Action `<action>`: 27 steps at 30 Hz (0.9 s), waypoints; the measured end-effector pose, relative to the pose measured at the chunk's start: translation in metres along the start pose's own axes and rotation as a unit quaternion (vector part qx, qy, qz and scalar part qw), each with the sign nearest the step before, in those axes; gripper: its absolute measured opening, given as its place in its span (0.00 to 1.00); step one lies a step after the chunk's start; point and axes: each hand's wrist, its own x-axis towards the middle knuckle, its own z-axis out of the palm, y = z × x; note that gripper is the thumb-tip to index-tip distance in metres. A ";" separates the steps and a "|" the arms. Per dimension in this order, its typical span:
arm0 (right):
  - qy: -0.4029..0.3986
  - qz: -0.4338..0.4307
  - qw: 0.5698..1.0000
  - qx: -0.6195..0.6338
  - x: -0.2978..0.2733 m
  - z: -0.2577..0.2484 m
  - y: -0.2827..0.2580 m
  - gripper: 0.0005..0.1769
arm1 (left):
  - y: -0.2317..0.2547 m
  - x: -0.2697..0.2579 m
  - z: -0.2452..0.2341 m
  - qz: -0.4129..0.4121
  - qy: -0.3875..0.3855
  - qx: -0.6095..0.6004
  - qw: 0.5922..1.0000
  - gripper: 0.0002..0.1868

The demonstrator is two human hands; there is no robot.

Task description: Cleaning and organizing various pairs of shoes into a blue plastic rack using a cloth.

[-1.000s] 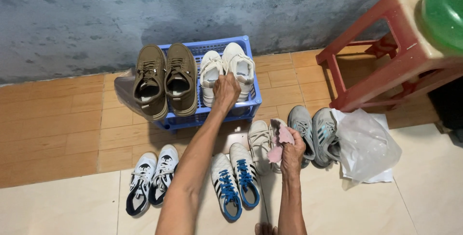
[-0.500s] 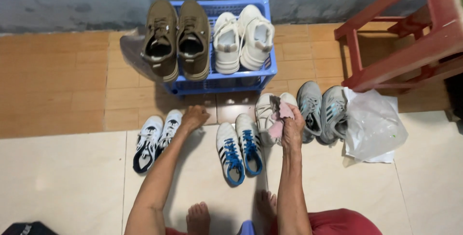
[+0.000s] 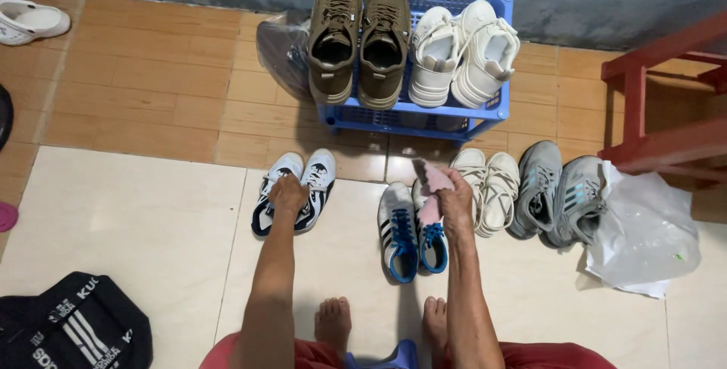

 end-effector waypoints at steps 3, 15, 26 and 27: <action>-0.035 -0.010 0.999 -0.024 0.000 0.005 0.012 0.16 | -0.010 -0.011 0.025 -0.011 -0.026 0.001 1.000 0.32; -0.054 0.014 0.996 -0.064 0.005 0.018 0.032 0.21 | 0.009 -0.050 0.049 0.056 0.003 0.184 0.981 0.62; -0.050 0.013 0.998 -0.030 0.012 -0.001 0.035 0.19 | 0.054 -0.105 0.037 0.233 -0.022 0.127 0.964 0.53; -0.057 0.001 0.998 -0.003 0.015 -0.007 0.036 0.18 | 0.059 -0.107 0.035 0.252 -0.025 0.121 0.960 0.53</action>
